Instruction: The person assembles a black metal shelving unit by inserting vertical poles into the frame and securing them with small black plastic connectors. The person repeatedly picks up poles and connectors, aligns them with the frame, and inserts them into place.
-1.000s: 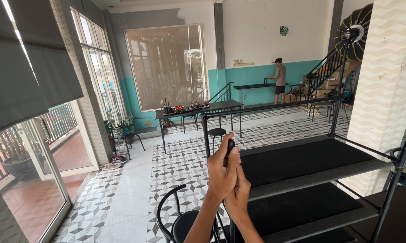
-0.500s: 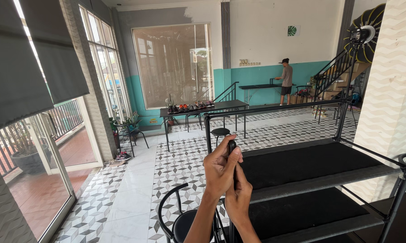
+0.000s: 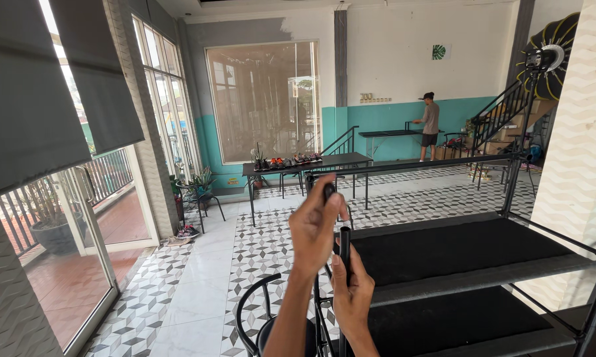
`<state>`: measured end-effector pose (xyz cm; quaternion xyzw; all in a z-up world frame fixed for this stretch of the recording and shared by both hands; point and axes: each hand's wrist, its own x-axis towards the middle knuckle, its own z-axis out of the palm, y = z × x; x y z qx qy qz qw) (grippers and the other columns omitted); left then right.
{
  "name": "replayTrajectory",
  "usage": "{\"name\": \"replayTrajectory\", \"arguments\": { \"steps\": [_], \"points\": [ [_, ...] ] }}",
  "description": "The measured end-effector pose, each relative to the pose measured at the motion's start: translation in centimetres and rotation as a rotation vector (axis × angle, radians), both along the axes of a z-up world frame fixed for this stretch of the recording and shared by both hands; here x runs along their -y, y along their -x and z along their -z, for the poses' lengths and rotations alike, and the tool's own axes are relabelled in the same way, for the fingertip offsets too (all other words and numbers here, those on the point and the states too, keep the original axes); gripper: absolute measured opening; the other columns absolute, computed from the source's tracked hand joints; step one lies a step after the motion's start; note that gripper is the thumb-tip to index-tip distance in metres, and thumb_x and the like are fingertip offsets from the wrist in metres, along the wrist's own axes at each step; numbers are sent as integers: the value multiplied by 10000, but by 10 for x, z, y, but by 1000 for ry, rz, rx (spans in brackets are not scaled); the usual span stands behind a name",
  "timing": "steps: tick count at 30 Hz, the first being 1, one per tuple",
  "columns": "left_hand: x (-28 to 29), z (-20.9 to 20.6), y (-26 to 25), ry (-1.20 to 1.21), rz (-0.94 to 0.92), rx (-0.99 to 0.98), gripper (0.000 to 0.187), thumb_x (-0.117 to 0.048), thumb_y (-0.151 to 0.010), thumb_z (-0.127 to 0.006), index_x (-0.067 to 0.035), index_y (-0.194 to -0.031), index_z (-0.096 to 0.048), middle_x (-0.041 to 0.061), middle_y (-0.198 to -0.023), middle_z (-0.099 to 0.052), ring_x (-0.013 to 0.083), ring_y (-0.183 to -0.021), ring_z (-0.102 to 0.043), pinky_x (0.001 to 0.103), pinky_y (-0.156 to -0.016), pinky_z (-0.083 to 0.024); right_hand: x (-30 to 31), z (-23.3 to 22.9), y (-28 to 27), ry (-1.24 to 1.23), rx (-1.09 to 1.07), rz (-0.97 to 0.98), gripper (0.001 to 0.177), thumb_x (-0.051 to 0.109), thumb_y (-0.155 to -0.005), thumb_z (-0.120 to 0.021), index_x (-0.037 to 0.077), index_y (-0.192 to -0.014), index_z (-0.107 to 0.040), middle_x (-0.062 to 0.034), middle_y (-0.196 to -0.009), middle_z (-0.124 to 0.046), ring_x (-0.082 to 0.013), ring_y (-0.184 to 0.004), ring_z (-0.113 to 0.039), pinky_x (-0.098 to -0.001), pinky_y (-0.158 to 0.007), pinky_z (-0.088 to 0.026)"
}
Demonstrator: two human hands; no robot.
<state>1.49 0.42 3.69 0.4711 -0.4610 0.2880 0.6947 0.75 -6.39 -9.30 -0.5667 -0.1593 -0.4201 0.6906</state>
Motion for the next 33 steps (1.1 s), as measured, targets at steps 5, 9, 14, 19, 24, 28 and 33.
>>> {"name": "replayTrajectory", "arguments": {
  "steps": [5, 9, 14, 19, 24, 28, 33],
  "points": [
    [-15, -9, 11, -18, 43, 46, 433, -126, -1080, -570, 17, -1485, -516, 43, -856, -651, 101, -800, -625, 268, -717, -509, -1, -3, 4, -24, -20, -31, 460, 210, -1003, -609, 27, -1426, -594, 44, -641, -484, -14, -504, -383, -208, -429, -282],
    [-22, 7, 17, -10, 69, 25, 426, -158, -1110, -521, 17, -1497, -490, 63, -906, -650, 116, -855, -616, 293, -776, -525, -1, -11, 9, -37, -7, -54, 438, 199, -999, -612, 8, -1392, -602, 21, -673, -527, -20, -519, -419, -210, -433, -307],
    [-37, 37, 9, -21, 17, -77, 447, -223, -1112, -418, -6, -1503, -420, 104, -969, -683, 155, -882, -643, 346, -900, -535, -8, -22, 23, -22, -21, 145, 451, 186, -968, -641, -2, -1370, -567, -73, -856, -676, -96, -674, -598, -257, -563, -474],
    [-52, 76, -8, 20, -9, -155, 430, -227, -1112, -347, 5, -1470, -402, 154, -1088, -714, 191, -914, -670, 374, -947, -537, -23, 9, 27, 280, 259, 831, 559, 145, -913, -677, -51, -1401, -488, -264, -1368, -531, -405, -1256, -545, -506, -1014, -458],
    [-66, 124, -26, 119, -95, -406, 416, -237, -1063, -408, 21, -1358, -547, 145, -1078, -744, 182, -926, -698, 367, -907, -558, -38, 72, -4, 380, 354, 602, 329, 148, -865, -681, 75, -1178, -611, -173, -1332, -537, -366, -1246, -565, -493, -1029, -481],
    [-77, 181, -38, 255, -153, -454, 367, -160, -1036, -562, 60, -1315, -657, 99, -1042, -693, 126, -906, -637, 298, -830, -524, -70, 109, -15, 460, 245, 354, 321, 152, -896, -677, 65, -1204, -646, -157, -1245, -635, -334, -1170, -651, -435, -998, -536],
    [-98, 247, -26, 369, -117, -798, 390, -175, -1041, -589, 16, -1369, -676, 40, -776, -653, 59, -647, -553, 217, -551, -438, -95, 122, 2, 409, 27, 145, 349, 131, -937, -620, 5, -1262, -614, -193, -1247, -646, -309, -1143, -665, -417, -926, -541]
  ]
}}
